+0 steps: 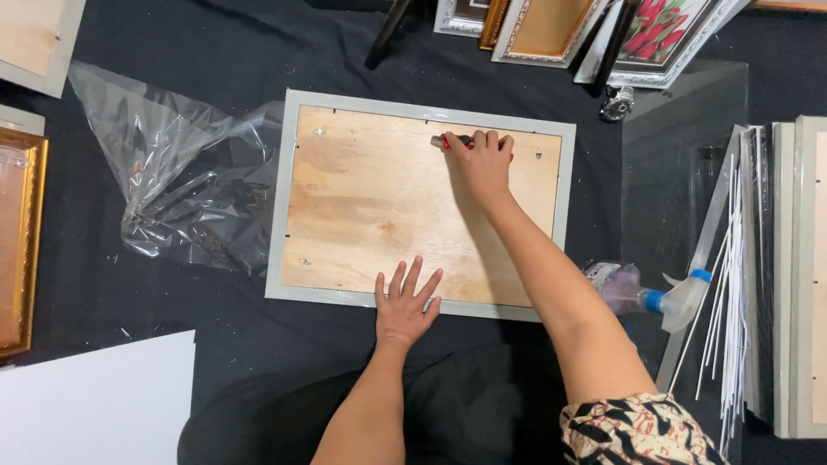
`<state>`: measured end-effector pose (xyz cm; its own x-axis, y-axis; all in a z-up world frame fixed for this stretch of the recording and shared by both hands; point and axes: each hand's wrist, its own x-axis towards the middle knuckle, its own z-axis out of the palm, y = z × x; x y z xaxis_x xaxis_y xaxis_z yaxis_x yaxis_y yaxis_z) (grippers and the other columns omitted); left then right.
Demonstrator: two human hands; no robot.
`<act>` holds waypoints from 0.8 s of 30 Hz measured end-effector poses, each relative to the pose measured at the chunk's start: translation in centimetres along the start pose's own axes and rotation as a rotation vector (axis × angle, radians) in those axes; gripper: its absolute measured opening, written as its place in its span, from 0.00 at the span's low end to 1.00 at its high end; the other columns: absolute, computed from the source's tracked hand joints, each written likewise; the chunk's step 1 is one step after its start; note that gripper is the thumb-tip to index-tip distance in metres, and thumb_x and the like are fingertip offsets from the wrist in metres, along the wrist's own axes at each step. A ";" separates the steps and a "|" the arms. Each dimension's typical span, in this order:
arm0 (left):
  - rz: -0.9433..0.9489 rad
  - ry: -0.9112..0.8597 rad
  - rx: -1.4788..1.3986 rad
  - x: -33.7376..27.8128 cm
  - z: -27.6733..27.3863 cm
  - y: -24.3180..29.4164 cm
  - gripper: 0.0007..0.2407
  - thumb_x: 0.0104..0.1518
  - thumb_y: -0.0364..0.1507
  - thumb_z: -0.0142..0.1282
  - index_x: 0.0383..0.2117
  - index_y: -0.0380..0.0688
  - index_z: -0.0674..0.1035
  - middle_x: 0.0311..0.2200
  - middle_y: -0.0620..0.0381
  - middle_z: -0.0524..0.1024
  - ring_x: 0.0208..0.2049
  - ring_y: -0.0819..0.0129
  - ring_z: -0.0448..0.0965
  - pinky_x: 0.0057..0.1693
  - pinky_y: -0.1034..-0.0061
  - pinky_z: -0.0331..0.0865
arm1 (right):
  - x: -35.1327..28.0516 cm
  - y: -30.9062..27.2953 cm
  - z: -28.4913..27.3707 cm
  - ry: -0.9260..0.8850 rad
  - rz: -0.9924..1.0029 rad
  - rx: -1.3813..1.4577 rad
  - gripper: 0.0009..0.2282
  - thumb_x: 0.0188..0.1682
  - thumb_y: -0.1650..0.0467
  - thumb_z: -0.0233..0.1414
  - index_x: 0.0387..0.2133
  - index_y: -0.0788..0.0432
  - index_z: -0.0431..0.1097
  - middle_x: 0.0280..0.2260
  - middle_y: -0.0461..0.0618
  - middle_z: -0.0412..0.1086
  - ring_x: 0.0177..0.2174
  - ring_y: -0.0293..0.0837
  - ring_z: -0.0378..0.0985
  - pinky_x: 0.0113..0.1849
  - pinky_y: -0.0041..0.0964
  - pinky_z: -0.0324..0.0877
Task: The person removes a plastic wrap from a wooden backing board, then uses a red utility knife to pry off metal clips securing the board to a frame. After removing the board, the person uses a brush to clean the glass surface of the frame.
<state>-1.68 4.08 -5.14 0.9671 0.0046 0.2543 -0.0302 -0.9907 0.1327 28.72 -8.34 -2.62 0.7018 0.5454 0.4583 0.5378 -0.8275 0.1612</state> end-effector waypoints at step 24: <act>-0.006 -0.006 -0.021 -0.3 0.5 -0.1 0.21 0.63 0.51 0.36 0.65 0.85 0.63 0.71 0.68 0.55 0.70 0.61 0.52 0.70 0.46 0.41 | 0.6 -5.2 3.7 -0.165 0.350 -0.022 0.11 0.54 0.62 0.56 0.50 0.36 0.75 0.36 0.52 0.63 0.37 0.54 0.71 0.35 0.51 0.61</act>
<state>-1.80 4.06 -5.72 0.9689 0.0093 0.2473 -0.0299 -0.9876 0.1540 28.14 -3.24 -6.44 0.9079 0.2423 0.3420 0.2436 -0.9691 0.0397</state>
